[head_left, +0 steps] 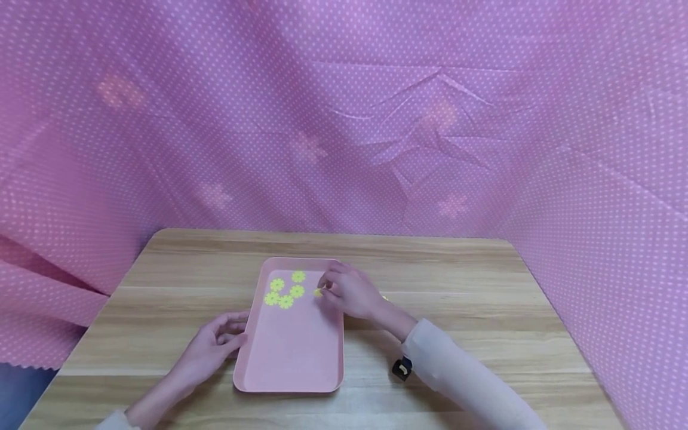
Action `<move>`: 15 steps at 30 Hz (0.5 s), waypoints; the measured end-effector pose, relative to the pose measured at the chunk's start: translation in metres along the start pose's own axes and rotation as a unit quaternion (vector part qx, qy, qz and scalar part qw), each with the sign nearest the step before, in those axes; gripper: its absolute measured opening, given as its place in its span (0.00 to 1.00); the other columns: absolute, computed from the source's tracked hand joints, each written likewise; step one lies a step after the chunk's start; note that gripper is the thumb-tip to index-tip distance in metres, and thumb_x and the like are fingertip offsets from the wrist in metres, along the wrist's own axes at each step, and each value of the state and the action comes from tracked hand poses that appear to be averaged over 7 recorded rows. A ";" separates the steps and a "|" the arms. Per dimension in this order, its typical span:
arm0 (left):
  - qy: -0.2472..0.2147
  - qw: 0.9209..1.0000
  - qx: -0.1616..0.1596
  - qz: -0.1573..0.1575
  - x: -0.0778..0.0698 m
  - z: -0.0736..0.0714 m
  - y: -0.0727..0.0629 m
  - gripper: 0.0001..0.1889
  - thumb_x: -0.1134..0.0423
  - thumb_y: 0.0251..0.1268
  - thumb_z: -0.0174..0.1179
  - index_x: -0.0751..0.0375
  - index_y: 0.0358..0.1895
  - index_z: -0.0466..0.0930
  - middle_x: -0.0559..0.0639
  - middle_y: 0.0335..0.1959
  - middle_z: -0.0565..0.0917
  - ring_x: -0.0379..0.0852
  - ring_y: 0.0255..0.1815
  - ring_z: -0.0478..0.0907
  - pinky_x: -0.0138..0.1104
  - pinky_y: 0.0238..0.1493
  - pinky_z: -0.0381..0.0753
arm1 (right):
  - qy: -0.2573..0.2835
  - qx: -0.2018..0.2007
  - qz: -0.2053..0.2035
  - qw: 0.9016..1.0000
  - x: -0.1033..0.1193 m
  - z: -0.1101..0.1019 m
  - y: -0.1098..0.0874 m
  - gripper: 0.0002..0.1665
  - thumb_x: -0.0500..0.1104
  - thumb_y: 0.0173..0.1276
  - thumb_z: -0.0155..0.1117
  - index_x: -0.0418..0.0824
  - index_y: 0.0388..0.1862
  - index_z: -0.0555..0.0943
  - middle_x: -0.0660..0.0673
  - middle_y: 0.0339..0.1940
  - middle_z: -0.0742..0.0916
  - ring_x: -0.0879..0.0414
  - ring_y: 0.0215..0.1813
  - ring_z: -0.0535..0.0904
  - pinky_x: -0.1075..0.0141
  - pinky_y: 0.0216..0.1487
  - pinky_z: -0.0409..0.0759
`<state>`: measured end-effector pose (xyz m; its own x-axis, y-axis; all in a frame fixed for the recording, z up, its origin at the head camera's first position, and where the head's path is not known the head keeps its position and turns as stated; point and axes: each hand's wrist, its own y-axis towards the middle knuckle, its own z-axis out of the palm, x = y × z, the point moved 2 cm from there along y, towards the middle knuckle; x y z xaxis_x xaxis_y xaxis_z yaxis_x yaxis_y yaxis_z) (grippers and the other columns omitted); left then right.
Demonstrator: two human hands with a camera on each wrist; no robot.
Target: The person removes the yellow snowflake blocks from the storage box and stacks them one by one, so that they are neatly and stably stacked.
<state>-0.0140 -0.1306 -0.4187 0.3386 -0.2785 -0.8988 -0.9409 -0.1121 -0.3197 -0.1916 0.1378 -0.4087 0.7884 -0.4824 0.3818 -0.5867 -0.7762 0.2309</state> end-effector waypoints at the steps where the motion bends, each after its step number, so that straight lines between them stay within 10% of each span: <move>1: -0.001 1.000 0.000 0.000 0.000 0.000 0.000 0.26 0.70 0.75 0.60 0.66 0.74 0.70 0.68 0.63 0.82 0.41 0.49 0.87 0.30 0.49 0.90 | 0.002 -0.003 0.001 1.000 -0.001 -0.002 -0.002 0.07 0.45 0.73 0.69 0.48 0.46 0.89 0.52 0.44 0.90 0.56 0.50 0.85 0.62 0.51 0.87; 15: -0.003 1.000 0.002 0.001 -0.001 -0.001 0.003 0.26 0.70 0.76 0.60 0.67 0.74 0.70 0.68 0.63 0.82 0.41 0.48 0.86 0.31 0.47 0.91 | 0.051 -0.079 0.019 0.995 -0.022 -0.026 -0.023 0.05 0.40 0.70 0.71 0.44 0.44 0.88 0.50 0.41 0.91 0.55 0.48 0.85 0.60 0.53 0.87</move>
<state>-0.0166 -0.1318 -0.4185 0.3361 -0.2735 -0.9012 -0.9418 -0.1080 -0.3185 -0.2003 0.1768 -0.3989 0.7473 -0.4596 0.4798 -0.6433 -0.6813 0.3493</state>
